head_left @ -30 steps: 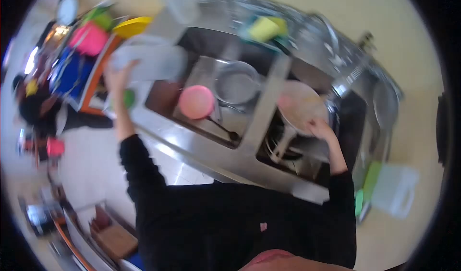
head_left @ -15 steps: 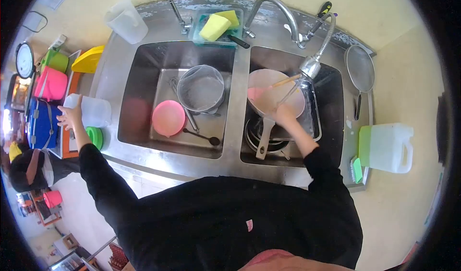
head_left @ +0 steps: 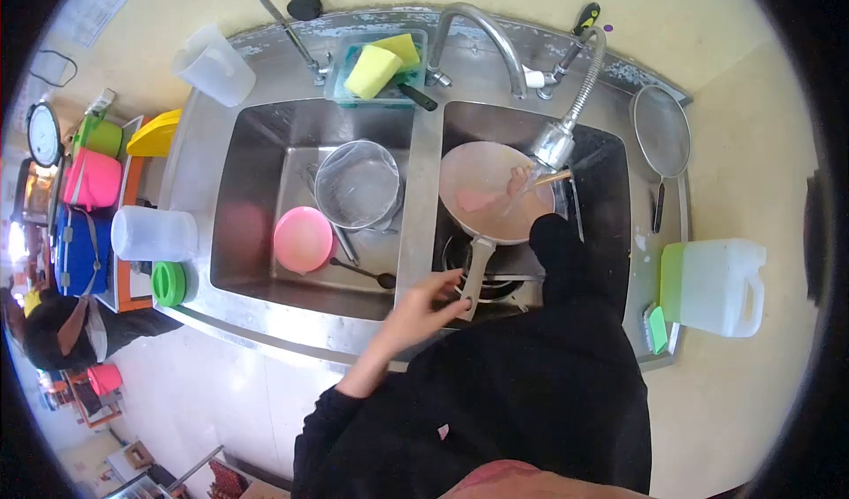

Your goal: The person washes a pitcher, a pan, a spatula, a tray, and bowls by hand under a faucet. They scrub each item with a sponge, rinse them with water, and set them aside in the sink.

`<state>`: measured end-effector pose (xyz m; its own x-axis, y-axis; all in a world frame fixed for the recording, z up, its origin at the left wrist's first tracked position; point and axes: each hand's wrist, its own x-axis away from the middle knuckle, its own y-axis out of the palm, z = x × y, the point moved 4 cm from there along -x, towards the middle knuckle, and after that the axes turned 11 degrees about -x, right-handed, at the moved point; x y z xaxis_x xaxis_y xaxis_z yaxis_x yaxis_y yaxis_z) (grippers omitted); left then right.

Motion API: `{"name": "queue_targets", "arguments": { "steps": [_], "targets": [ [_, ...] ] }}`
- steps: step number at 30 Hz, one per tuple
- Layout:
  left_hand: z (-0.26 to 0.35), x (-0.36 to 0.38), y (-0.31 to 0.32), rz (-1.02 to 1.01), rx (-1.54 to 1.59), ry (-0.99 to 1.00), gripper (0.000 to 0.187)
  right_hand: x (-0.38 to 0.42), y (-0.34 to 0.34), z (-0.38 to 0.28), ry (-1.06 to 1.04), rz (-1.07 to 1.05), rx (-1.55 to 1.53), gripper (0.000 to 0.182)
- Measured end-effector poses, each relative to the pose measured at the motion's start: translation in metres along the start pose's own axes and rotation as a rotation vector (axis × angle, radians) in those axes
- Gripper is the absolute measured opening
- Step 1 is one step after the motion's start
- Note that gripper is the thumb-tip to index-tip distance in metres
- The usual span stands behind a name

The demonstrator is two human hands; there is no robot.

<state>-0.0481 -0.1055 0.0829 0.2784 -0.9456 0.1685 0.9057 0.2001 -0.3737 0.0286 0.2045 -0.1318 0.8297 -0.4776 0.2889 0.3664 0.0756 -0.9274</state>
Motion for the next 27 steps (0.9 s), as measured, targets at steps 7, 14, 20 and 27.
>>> {"name": "queue_targets", "arguments": {
  "steps": [7, 14, 20, 27],
  "targets": [
    [-0.07, -0.048, 0.096, -0.331, -0.403, -0.292, 0.059, 0.055, -0.036, 0.048, 0.404, -0.095, -0.2, 0.016],
    [-0.083, -0.058, 0.113, -0.448, 1.398, -0.936, 0.011, 0.196, -0.078, 0.089, 0.704, 0.242, -0.461, 0.014],
    [-0.02, -0.117, 0.08, -0.457, 1.502, -0.827, 0.011, 0.204, -0.002, 0.085, 0.799, 0.165, -0.57, 0.016],
    [0.017, -0.149, 0.068, -0.366, 1.351, -0.802, 0.011, 0.185, -0.027, 0.076, 0.706, 0.25, -0.458, 0.019]
  ]
}}
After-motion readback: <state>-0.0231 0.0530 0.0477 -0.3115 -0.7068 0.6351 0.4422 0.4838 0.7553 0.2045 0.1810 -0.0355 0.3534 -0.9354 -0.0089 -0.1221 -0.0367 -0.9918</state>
